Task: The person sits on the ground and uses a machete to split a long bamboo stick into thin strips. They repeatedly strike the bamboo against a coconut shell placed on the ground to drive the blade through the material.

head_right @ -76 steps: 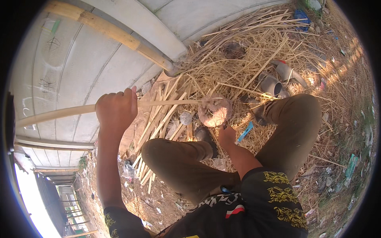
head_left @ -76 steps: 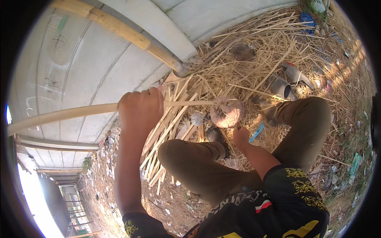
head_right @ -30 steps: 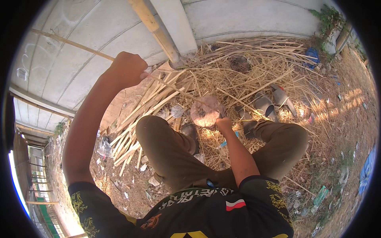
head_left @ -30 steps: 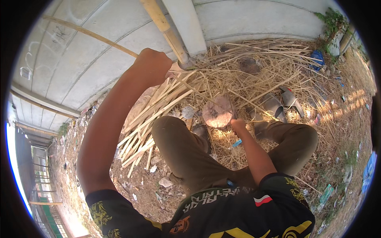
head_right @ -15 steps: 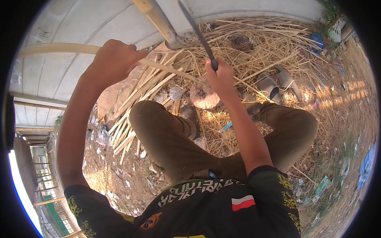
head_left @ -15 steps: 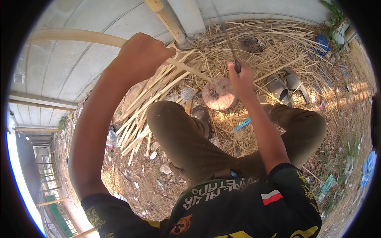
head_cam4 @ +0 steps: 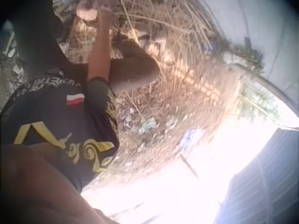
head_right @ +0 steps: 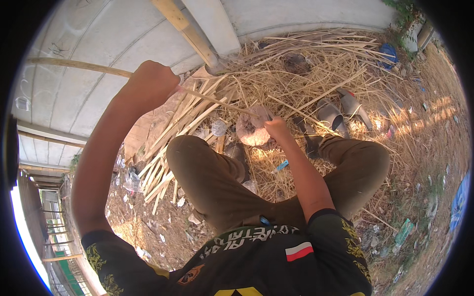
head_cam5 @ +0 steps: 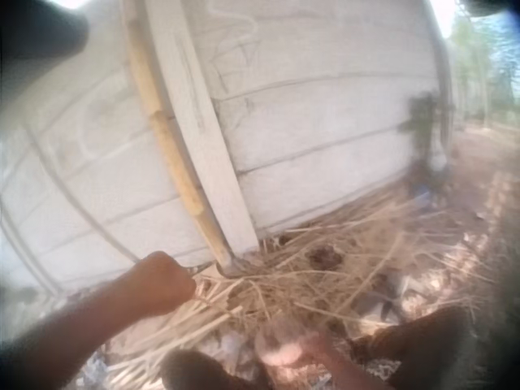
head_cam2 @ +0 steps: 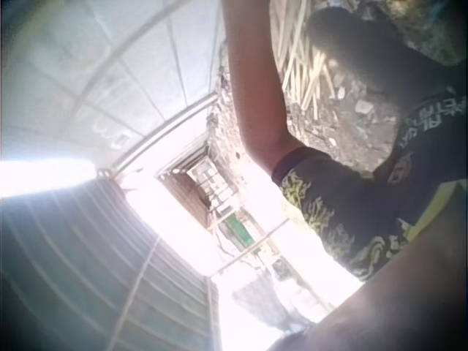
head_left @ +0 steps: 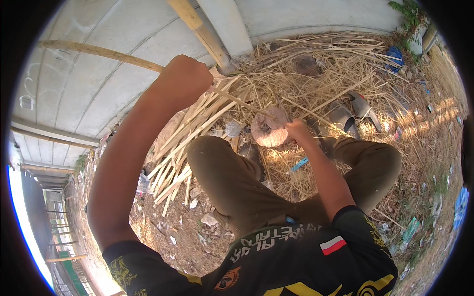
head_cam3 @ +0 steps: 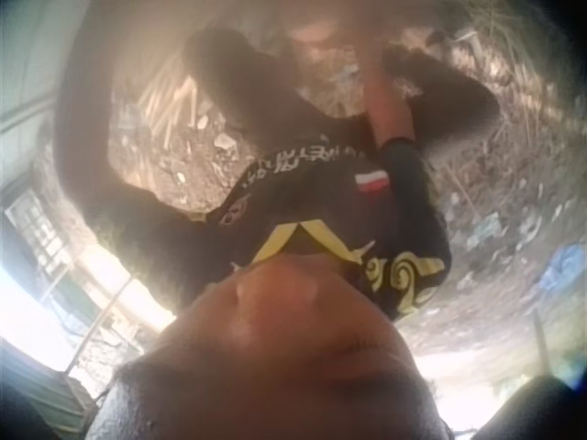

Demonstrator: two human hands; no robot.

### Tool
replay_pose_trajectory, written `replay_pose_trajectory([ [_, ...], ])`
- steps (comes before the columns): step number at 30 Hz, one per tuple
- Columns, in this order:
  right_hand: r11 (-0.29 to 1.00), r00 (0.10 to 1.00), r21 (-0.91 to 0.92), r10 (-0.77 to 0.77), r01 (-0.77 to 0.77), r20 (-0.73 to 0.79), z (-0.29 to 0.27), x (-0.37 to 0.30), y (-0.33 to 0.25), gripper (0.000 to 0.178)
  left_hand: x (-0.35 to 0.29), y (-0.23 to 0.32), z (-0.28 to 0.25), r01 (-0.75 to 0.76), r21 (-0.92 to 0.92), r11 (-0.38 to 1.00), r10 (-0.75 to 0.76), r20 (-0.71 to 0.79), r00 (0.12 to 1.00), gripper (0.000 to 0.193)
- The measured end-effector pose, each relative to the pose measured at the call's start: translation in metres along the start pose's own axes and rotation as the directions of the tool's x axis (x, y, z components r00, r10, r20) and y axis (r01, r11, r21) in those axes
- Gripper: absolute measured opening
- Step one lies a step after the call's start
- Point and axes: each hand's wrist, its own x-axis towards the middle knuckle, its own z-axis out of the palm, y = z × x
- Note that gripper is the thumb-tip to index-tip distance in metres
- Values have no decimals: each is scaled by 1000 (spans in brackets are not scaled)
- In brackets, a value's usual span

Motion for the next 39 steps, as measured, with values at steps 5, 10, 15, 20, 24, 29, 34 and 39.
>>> replay_pose_trajectory([
  [5, 840, 846, 168, -469, 517, -254, -40, -74, -164, 38, 1, 4, -5, 141, -176, 974, -121, 119, 986, 29],
  [10, 942, 944, 202, -215, 269, -251, 58, -7, 55, 22, 11, 4, -14, 163, -217, 963, -140, 119, 983, 22],
  [15, 967, 995, -253, 14, 11, 97, 79, 18, 163, 18, 22, -12, -9, 113, -185, 976, -95, 99, 991, 26],
  [20, 994, 950, 111, 50, -17, -307, 30, 4, 53, 37, 11, -16, 0, 112, -131, 985, -94, 134, 986, 20],
  [24, 941, 901, 111, -266, 320, -343, -20, -58, -127, 45, 0, -7, 18, 46, -174, 984, -46, 4, 999, 19],
  [29, 400, 579, 424, -641, 812, -505, -50, -75, -213, 48, 4, 2, 22, -119, -50, 992, 98, -306, 947, 35],
  [34, 947, 890, 75, -263, 311, -373, 39, -16, 10, 24, 13, 0, 5, -169, 22, 985, 167, -318, 933, 31],
  [39, 944, 980, -274, 150, -182, -132, 78, -9, 138, 40, 15, 8, 5, -126, -26, 992, 115, -269, 956, 29],
])
